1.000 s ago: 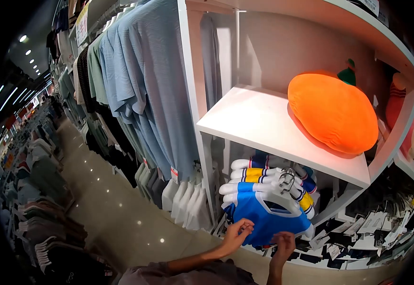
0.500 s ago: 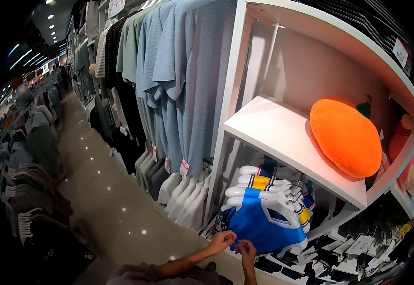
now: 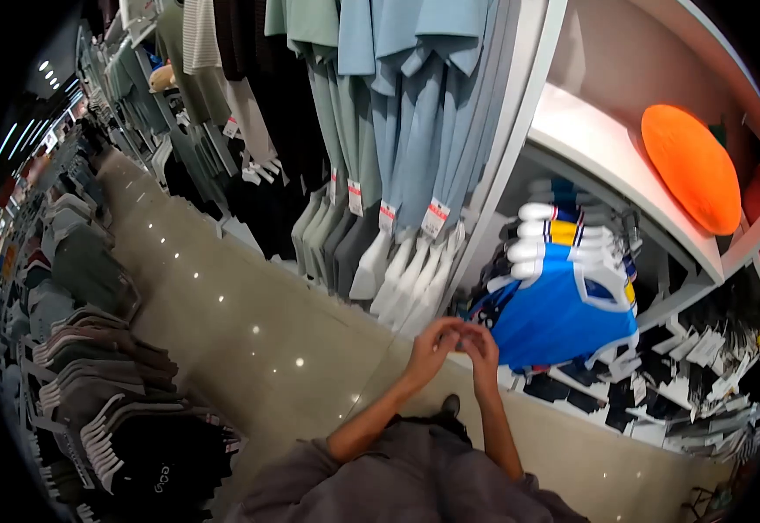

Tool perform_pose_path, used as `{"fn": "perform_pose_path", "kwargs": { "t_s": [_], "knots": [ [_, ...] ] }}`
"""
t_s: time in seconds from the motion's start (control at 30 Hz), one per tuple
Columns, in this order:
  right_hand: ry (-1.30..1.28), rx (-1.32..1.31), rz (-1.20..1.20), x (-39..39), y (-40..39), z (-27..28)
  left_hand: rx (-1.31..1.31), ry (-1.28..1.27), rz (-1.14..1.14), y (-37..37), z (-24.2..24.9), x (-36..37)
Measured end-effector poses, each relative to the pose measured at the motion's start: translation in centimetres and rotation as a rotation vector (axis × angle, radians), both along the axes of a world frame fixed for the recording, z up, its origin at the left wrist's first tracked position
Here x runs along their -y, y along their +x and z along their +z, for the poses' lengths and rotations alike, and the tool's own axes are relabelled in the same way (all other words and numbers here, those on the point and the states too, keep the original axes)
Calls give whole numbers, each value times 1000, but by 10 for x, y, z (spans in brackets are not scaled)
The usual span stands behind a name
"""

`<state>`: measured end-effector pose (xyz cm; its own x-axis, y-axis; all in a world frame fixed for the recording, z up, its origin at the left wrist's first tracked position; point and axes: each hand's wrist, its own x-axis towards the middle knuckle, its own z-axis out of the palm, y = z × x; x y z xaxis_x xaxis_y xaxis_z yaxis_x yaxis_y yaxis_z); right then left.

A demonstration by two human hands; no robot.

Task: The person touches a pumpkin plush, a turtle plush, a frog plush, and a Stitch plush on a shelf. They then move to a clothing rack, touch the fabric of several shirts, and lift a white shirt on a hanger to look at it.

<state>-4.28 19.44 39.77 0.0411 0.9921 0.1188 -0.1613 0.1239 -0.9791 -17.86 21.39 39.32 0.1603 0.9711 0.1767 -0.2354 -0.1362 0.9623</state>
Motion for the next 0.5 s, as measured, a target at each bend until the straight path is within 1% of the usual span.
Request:
{"fn": "perform_pose_path", "kwargs": {
  "t_s": [0.03, 0.07, 0.13, 0.23, 0.3, 0.4, 0.5],
  "knots": [
    [20, -6, -5, -1, -16, 15, 57, 9, -18, -12, 6, -3],
    [36, -73, 10, -3, -29, 19, 116, 22, -33, -24, 15, -6],
    [91, -66, -5, -8, -55, 34, 224, 30, -19, -43, 27, -9],
    [135, -296, 38, -15, -87, 51, 379, 4, -35, -74, 49, -13],
    [122, -331, 81, -19, -106, 65, 461, -3, -56, -96, 59, -15],
    [88, -376, 131, -26, -133, 70, 497, 23, 4, -123, 61, -18],
    [50, -405, 188, -41, -160, 66, 496, -5, 69, -150, 59, -23]
  ]
}}
